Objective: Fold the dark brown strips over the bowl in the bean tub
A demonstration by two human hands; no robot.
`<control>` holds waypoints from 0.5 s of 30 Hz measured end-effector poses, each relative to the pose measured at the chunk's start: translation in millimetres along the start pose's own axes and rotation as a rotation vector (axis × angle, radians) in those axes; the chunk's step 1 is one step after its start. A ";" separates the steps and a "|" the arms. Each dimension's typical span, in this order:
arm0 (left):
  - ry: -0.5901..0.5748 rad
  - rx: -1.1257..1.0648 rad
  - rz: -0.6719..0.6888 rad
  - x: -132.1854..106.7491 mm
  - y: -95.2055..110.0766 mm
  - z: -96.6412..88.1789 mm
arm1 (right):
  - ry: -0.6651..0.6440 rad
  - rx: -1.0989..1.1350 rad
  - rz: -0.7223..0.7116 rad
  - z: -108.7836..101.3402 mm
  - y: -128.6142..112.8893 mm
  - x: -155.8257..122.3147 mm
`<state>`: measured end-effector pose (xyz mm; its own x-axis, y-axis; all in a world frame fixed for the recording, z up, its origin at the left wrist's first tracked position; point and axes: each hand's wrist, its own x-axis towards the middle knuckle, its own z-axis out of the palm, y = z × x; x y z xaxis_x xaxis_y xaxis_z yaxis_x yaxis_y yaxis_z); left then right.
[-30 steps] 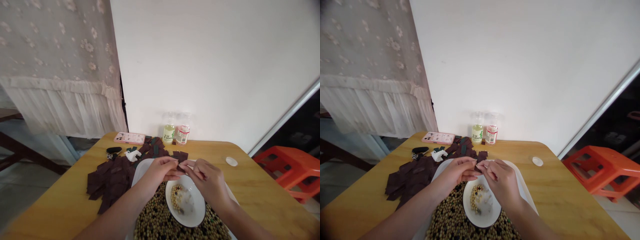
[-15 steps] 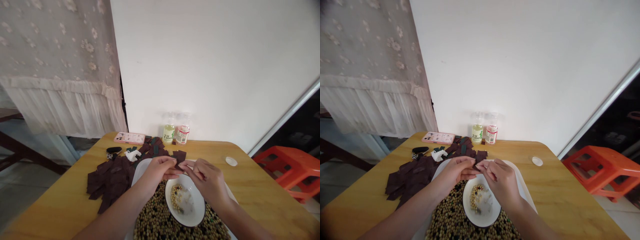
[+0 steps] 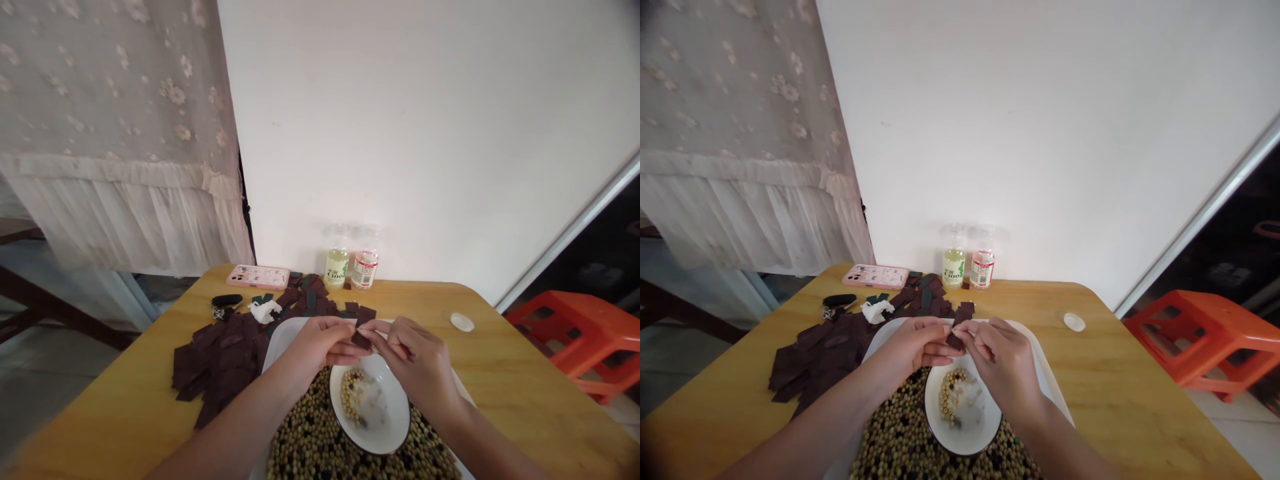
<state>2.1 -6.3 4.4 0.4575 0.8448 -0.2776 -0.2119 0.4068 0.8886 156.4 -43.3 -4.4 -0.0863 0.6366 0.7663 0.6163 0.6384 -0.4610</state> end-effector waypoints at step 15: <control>0.022 -0.023 0.040 -0.6 -0.5 -0.3 | -0.020 0.016 -0.022 -0.4 0.0 0.6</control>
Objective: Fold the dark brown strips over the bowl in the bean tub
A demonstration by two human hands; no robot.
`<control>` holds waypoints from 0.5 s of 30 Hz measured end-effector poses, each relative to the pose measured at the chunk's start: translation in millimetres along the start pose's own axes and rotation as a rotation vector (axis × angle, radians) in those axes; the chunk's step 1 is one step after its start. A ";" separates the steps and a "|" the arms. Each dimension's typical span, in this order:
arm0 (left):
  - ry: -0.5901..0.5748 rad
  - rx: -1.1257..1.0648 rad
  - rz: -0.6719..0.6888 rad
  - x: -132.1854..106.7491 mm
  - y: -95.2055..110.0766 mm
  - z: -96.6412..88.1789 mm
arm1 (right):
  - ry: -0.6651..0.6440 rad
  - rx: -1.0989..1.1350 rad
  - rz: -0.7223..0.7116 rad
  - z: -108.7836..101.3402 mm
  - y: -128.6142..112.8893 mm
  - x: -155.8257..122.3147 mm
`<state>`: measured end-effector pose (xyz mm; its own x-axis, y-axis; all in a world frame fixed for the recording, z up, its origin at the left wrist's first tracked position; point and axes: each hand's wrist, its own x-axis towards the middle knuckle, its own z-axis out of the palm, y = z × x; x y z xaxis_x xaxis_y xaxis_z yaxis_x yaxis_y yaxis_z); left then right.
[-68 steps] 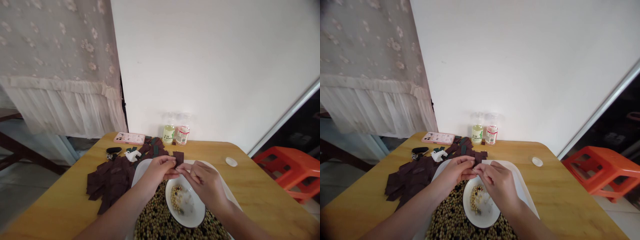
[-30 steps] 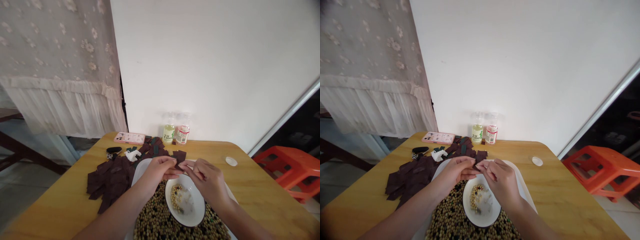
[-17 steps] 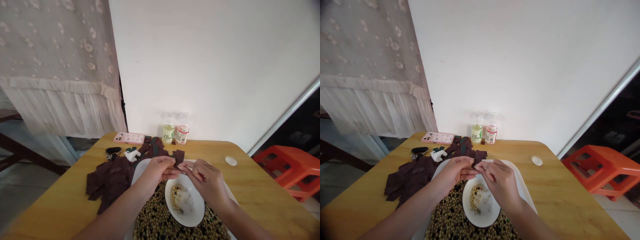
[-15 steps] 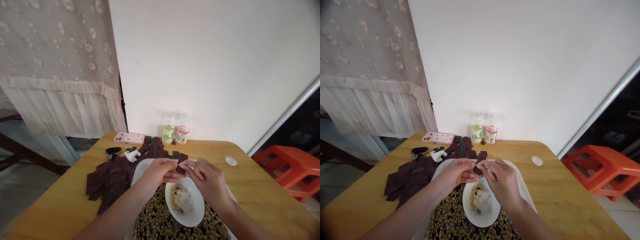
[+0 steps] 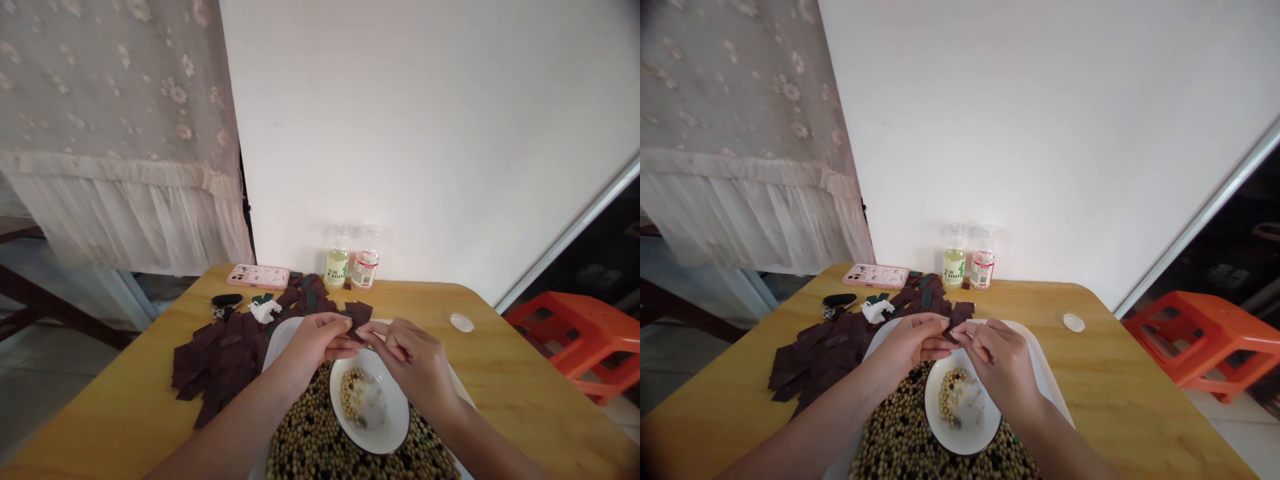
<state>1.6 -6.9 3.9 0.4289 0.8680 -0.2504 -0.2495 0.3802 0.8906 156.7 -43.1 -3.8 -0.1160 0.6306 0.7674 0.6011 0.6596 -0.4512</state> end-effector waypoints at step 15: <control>-0.030 0.068 -0.006 -0.5 0.3 0.4 | -0.004 -0.005 0.001 -0.6 2.2 -0.5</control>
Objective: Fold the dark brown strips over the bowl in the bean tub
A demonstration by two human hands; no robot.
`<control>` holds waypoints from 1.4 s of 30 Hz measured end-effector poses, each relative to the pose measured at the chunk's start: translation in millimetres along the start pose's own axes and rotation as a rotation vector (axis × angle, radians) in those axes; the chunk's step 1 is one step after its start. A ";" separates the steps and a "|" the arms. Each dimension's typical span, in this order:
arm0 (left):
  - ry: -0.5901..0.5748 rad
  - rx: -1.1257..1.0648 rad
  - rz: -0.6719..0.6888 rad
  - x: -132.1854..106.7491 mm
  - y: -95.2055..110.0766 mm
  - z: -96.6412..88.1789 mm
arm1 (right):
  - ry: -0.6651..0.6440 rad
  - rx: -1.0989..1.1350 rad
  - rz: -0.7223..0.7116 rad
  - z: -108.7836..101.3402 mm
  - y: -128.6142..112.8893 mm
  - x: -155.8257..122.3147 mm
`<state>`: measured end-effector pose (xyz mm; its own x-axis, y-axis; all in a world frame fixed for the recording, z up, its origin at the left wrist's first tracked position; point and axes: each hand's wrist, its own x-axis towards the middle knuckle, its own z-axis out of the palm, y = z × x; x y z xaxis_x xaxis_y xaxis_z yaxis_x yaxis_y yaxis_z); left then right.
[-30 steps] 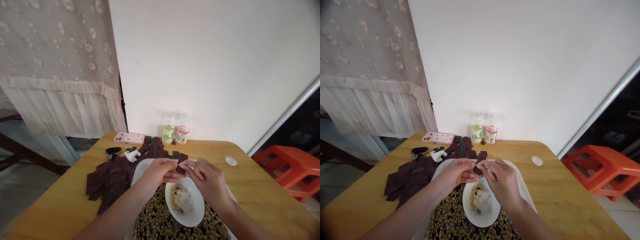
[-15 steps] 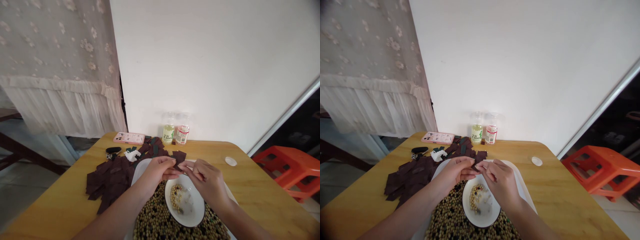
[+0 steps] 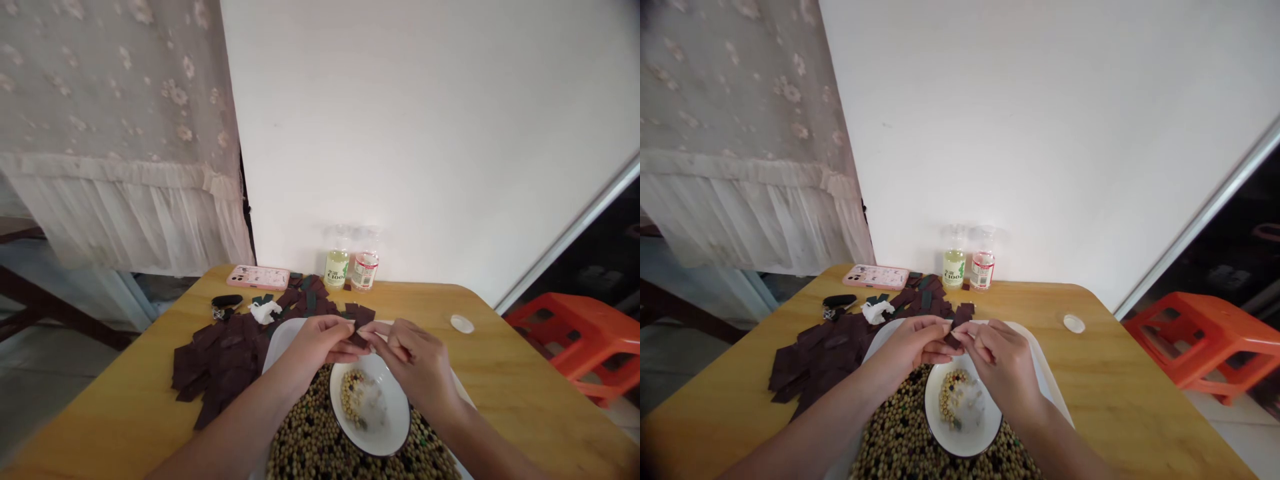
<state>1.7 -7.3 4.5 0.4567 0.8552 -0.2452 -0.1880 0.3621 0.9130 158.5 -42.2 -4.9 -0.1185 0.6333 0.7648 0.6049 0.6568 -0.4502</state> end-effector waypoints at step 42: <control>0.061 -0.021 0.029 1.2 3.8 1.6 | -0.061 0.097 0.244 0.4 5.7 1.9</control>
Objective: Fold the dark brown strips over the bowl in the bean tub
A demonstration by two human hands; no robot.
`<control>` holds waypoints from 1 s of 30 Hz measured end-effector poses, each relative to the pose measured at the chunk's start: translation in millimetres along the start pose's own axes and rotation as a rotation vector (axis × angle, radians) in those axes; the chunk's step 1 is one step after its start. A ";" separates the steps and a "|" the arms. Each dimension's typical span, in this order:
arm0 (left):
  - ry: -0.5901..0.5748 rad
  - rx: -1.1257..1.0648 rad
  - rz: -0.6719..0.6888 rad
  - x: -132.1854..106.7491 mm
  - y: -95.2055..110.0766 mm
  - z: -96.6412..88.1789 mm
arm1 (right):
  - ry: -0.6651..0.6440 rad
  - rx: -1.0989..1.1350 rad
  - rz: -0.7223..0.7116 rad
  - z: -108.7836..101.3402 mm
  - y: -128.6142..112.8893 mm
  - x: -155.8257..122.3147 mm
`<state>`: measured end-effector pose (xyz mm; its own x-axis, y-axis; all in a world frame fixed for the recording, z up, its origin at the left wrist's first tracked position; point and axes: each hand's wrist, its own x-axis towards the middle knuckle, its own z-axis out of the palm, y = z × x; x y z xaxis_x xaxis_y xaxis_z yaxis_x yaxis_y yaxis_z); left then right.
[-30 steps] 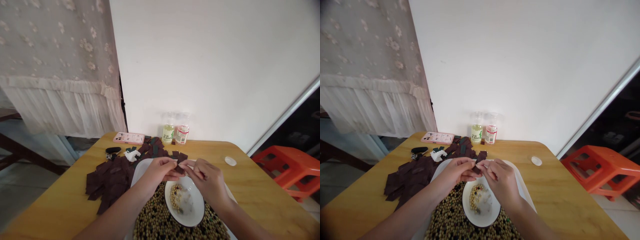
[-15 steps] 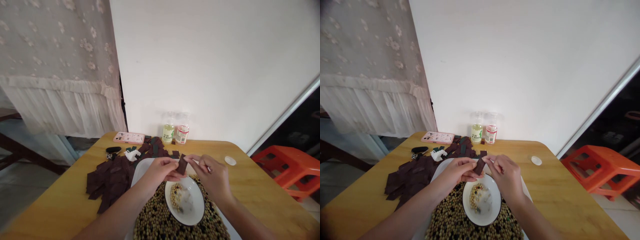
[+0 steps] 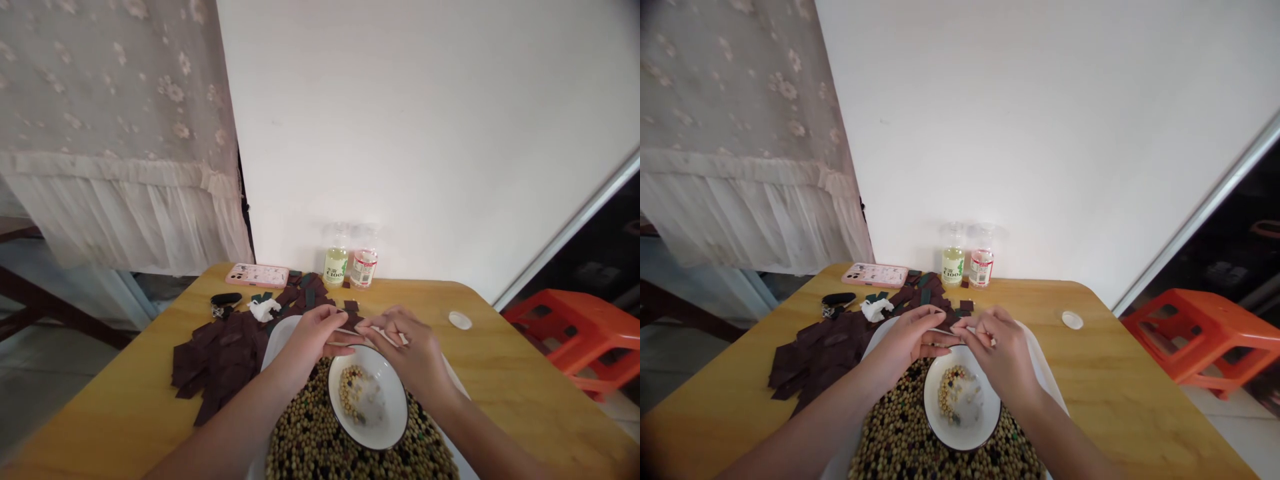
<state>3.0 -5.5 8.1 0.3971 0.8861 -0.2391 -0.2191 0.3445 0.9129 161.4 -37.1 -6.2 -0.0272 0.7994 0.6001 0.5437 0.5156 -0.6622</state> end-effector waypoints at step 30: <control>-0.005 -0.123 0.044 0.4 -3.6 -1.5 | 0.082 -0.068 -0.197 -0.4 -1.7 -2.4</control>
<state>2.6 -5.9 4.3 0.3894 0.8995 -0.1980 -0.3434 0.3413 0.8750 160.9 -40.0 -6.3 -0.0717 0.6565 0.7509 0.5902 0.6348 -0.4987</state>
